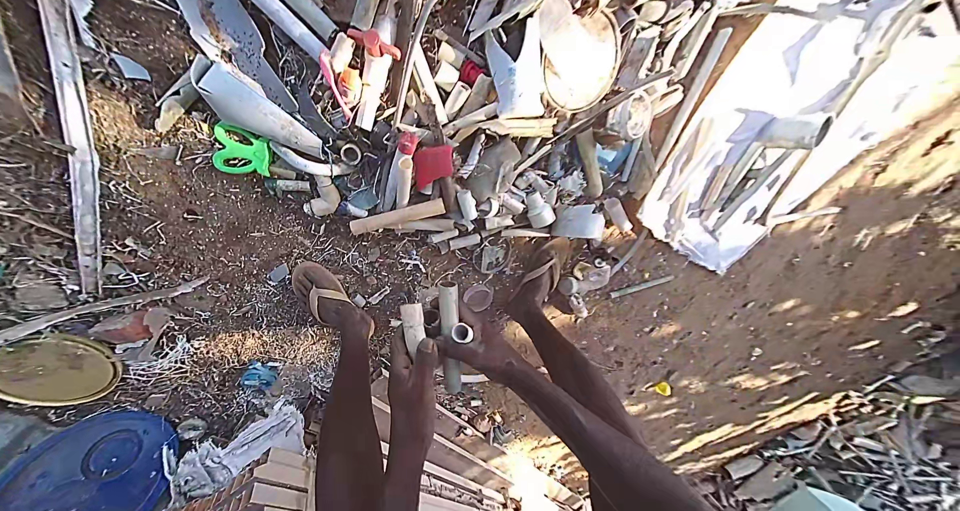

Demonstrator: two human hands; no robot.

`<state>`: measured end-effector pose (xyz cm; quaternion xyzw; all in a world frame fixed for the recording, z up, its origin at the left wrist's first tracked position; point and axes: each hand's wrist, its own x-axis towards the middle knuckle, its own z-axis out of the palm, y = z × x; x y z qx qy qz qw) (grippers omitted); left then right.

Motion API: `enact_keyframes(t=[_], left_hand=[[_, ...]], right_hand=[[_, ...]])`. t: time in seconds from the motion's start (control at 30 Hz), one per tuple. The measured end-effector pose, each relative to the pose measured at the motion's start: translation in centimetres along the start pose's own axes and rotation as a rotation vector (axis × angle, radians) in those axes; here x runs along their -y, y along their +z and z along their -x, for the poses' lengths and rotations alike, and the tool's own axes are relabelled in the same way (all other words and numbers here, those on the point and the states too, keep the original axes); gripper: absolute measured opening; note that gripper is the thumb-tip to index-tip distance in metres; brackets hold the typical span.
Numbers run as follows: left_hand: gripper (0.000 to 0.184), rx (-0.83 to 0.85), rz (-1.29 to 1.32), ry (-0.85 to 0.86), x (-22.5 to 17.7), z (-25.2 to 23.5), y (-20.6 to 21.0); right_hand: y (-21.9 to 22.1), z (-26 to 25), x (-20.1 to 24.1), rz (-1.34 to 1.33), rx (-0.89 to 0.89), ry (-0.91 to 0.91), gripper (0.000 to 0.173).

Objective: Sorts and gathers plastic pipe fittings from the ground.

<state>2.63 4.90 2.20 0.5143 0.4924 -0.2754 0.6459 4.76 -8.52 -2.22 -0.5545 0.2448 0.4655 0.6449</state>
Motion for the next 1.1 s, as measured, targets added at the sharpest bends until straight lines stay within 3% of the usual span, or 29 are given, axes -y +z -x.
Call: enact_keyframes(t=[0.13, 0.23, 0.37, 0.53, 0.7, 0.83, 0.93, 1.0, 1.03, 1.1], left_hand=[[0.074, 0.016, -0.116, 0.022, 0.9, 0.0, 0.3], [0.089, 0.036, -0.152, 0.014, 1.0, 0.0, 0.3], [0.100, 0.095, -0.135, -0.008, 1.6, 0.0, 0.6], [0.104, 0.181, -0.175, 0.029, 2.4, 0.0, 0.8], [0.104, 0.070, -0.089, 0.105, 3.3, -0.5, 0.9], [0.098, 0.059, -0.032, 0.119, 4.5, -1.2, 0.7], [0.078, 0.040, -0.069, 0.050, 4.4, -1.0, 1.2], [0.070, 0.069, -0.079, 0.023, 4.6, -0.8, 1.6], [0.065, 0.089, -0.080, 0.017, 4.7, -0.8, 1.8], [0.054, 0.110, -0.101, 0.007, 4.8, -0.5, 2.3]], right_hand=[[0.1, 0.5, -0.7, -0.014, 0.058, -0.003, 0.072], [-0.2, 1.0, -0.8, 0.044, 0.154, 0.036, 0.092], [-0.3, 1.0, -1.6, 0.194, 0.090, -0.001, 0.103], [-2.2, -1.0, -2.1, 0.225, 0.030, -0.046, 0.096], [-3.9, -1.5, -1.2, -0.015, 0.061, 0.033, 0.088], [-9.1, -1.0, -0.8, -0.201, -0.143, -0.027, 0.090], [-17.4, 1.0, -0.4, -0.369, -0.383, -0.250, 0.084], [-21.2, 4.4, 5.0, -0.201, -0.517, -0.385, 0.052], [-19.3, 6.3, 11.5, -0.090, -0.673, -0.279, 0.033], [-10.7, 7.6, 26.7, 0.019, -1.049, 0.053, 0.025]])
